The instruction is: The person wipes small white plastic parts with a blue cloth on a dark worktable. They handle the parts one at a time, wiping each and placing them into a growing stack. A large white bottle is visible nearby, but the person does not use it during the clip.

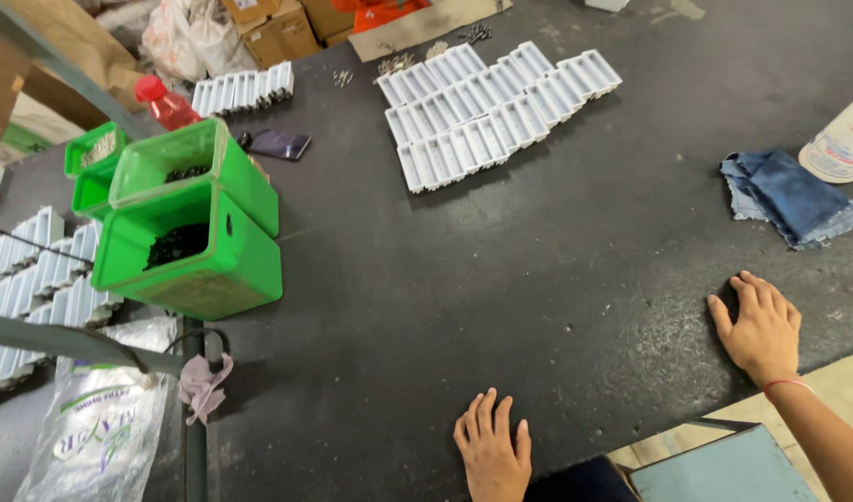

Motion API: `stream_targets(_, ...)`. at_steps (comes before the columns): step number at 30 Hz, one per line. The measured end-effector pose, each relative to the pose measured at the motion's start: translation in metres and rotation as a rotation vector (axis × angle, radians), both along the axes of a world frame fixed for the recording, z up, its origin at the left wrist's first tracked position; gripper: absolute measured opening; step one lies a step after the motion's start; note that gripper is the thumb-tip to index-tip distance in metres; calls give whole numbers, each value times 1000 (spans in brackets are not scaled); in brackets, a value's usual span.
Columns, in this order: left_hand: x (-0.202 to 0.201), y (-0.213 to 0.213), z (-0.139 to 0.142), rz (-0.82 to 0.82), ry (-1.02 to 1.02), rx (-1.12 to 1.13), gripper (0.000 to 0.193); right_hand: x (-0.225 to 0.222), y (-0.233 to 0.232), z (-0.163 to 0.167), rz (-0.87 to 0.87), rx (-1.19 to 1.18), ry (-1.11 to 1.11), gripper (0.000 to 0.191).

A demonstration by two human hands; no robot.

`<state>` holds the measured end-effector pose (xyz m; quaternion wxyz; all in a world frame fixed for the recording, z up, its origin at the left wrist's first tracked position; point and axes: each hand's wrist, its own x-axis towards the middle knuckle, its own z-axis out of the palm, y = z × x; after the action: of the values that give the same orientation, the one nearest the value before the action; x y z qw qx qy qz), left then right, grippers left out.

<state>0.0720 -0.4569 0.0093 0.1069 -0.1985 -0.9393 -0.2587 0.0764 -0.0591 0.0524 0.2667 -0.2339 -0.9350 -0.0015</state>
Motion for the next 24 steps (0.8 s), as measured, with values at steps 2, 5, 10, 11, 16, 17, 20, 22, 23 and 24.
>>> stream_targets(2,1,-4,2,-26,12,46,39,0,-1,-1,12,-4,-6,48)
stream_targets(5,3,-7,3,-43,14,100,38,3,0,-5,24,22,-22,47)
stream_targets(10,8,-8,14,-48,4,99,38,9,0,-4,34,18,-12,47)
stream_targets(11,9,-7,16,-44,11,95,38,9,0,-4,23,24,-8,47)
stream_targets(16,6,-3,16,-38,64,74,39,7,-1,0,-3,4,10,50)
stream_targets(17,6,-3,14,-36,58,68,39,7,0,0,3,2,8,50)
stream_targets(20,8,-3,9,-30,53,47,38,8,0,0,13,-13,3,51)
stream_targets(22,9,-2,7,-30,47,28,38,9,2,0,21,-29,5,51)
stream_targets(23,9,-2,6,-29,42,18,38,9,2,0,25,-36,13,50)
stream_targets(24,9,-1,5,-26,39,8,38,9,3,-1,24,-41,12,51)
